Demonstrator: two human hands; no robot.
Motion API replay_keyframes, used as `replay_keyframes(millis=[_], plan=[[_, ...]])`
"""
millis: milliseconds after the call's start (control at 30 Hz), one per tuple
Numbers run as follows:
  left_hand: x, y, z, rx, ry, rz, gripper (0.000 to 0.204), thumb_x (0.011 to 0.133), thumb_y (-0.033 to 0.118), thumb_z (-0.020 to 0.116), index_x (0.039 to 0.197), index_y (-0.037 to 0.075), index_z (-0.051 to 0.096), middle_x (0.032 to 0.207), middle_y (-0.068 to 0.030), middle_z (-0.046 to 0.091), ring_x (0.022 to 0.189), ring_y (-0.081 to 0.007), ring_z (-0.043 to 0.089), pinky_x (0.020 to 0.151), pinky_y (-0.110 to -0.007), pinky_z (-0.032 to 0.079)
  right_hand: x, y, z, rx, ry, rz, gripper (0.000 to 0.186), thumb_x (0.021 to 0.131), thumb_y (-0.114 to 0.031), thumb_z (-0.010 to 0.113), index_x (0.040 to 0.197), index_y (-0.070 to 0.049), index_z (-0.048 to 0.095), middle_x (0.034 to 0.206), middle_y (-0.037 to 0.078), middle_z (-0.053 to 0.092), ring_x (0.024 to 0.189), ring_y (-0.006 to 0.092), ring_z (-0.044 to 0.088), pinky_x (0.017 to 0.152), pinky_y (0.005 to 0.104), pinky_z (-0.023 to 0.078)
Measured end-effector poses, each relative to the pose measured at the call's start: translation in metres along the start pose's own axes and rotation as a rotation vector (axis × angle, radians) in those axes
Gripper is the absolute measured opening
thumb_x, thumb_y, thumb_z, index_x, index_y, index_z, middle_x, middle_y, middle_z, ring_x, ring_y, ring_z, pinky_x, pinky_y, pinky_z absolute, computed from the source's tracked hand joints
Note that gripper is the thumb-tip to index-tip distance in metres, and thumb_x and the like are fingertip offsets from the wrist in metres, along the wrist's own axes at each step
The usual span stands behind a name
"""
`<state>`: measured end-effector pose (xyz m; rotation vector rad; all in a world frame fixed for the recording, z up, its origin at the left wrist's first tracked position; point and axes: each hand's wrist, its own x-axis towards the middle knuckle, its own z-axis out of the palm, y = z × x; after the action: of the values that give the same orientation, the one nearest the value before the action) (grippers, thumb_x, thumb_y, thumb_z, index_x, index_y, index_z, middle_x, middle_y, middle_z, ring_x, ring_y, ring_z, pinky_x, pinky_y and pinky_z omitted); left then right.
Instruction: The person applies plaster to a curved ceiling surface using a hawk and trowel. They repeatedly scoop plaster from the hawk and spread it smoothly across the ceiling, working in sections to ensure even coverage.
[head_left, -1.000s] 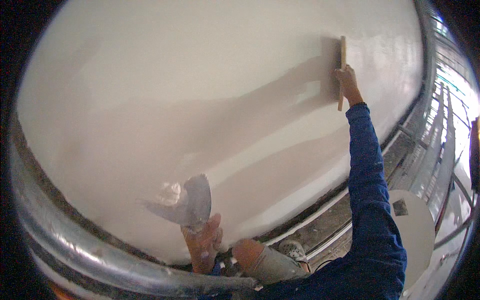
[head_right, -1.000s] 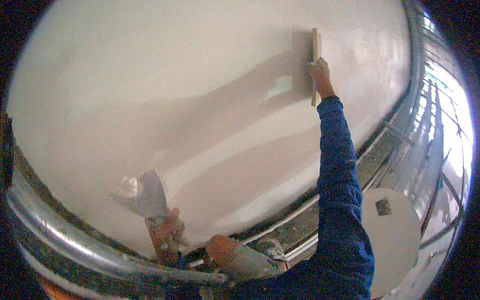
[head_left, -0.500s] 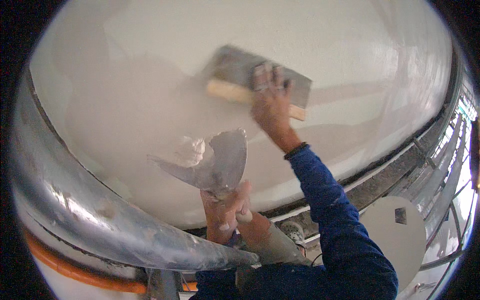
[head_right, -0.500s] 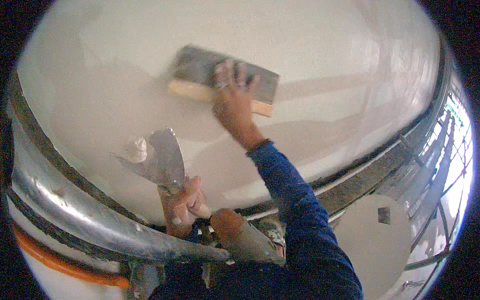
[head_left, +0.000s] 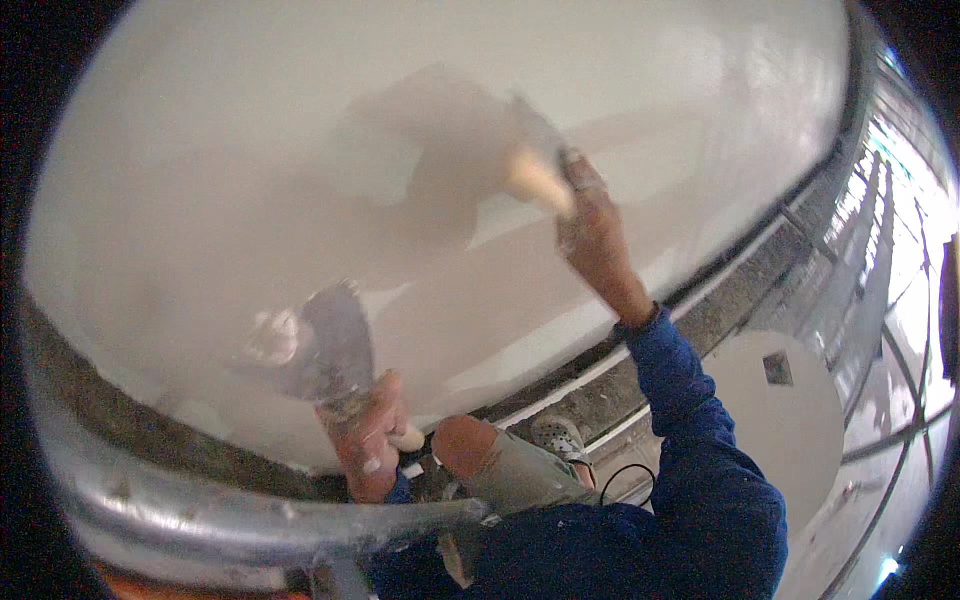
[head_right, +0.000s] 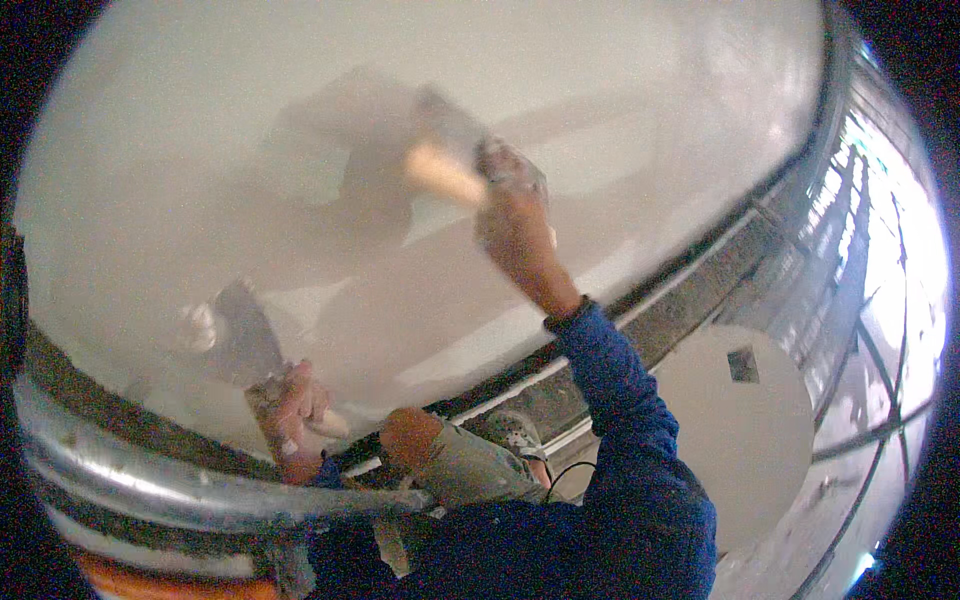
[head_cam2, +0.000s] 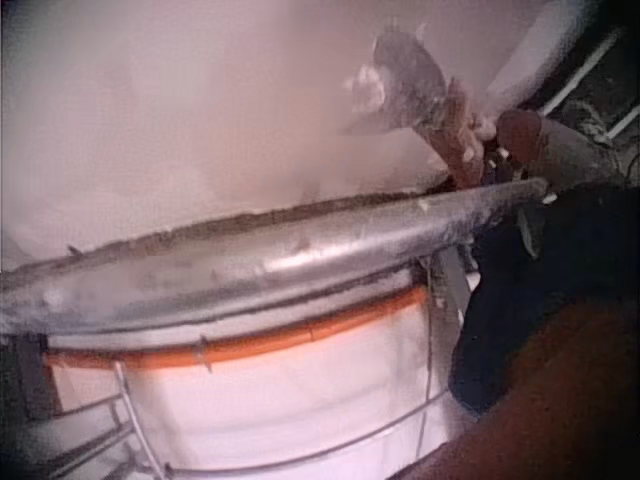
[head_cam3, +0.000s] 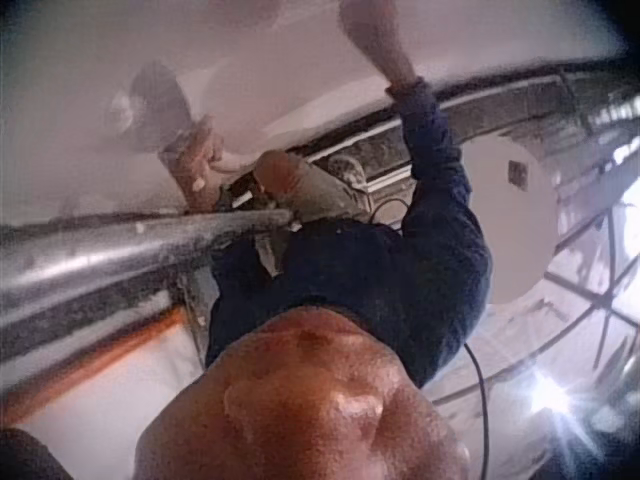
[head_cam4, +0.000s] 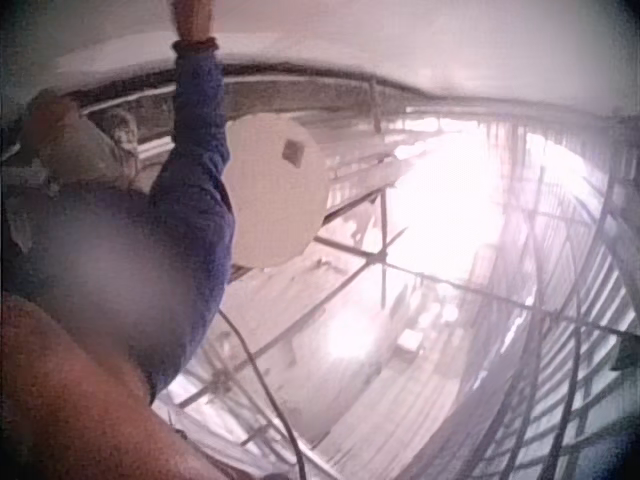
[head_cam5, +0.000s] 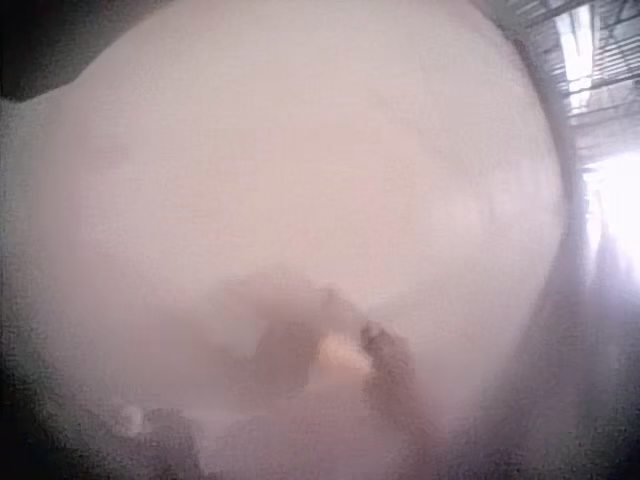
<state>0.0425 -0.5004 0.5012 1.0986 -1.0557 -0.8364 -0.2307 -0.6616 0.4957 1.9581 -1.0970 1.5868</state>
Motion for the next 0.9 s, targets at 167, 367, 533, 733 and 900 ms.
replay_keyframes(millis=[167, 367, 533, 733, 900], plan=[[0.011, -0.044, -0.038, -0.144, -0.133, -0.038, 0.030, 0.072, 0.014, 0.057, 0.098, 0.000, 0.050, 0.048, 0.0009, 0.040, 0.036, -0.0113, 0.036, 0.038, -0.024, 0.034, -0.067, 0.142, -0.034, 0.564, 0.006, 0.739, 0.041, 0.076, -0.011, 0.052, 0.114, -0.002, 0.039, 0.095, 0.007, 0.048, 0.087, 0.0161, 0.046, 0.071, 0.0263, 0.041], [0.005, -0.023, -0.038, 0.496, -0.069, 0.240, 0.037, 0.072, 0.015, 0.058, 0.106, 0.006, 0.046, 0.067, -0.0027, 0.052, 0.043, -0.0127, 0.045, 0.038, -0.025, 0.036, -0.121, 0.129, -0.082, -0.281, -0.144, 0.345, 0.035, 0.074, -0.013, 0.054, 0.106, -0.001, 0.047, 0.092, 0.010, 0.051, 0.086, 0.0195, 0.048, 0.076, 0.0313, 0.041], [0.001, 0.024, 0.014, 0.008, -0.171, -0.212, 0.038, 0.066, 0.010, 0.067, 0.097, 0.001, 0.046, 0.060, -0.0019, 0.050, 0.038, -0.0068, 0.042, 0.031, -0.020, 0.032, -0.189, 0.177, -0.051, 0.398, -0.171, 0.813, 0.030, 0.075, -0.012, 0.049, 0.102, 0.000, 0.047, 0.094, 0.013, 0.051, 0.088, 0.0246, 0.048, 0.079, 0.0339, 0.040], [-0.001, 0.006, -0.002, 0.045, -0.144, -0.275, 0.038, 0.066, 0.010, 0.067, 0.096, 0.000, 0.047, 0.059, -0.0018, 0.050, 0.039, -0.0066, 0.042, 0.032, -0.020, 0.032, -0.067, 0.220, -0.064, -0.267, -0.135, 0.096, 0.036, 0.066, -0.008, 0.052, 0.102, -0.003, 0.051, 0.104, 0.010, 0.053, 0.105, 0.0280, 0.042, 0.087, 0.0354, 0.036], [0.004, -0.005, 0.027, 0.008, -0.166, -0.279, 0.038, 0.066, 0.011, 0.067, 0.096, 0.000, 0.047, 0.060, -0.0018, 0.050, 0.039, -0.0066, 0.042, 0.032, -0.020, 0.032, 0.093, 0.295, -0.113, 0.253, 0.134, 0.476, 0.019, 0.071, -0.016, 0.054, 0.084, -0.003, 0.050, 0.076, 0.014, 0.051, 0.071, 0.0245, 0.051, 0.063, 0.0315, 0.044]])
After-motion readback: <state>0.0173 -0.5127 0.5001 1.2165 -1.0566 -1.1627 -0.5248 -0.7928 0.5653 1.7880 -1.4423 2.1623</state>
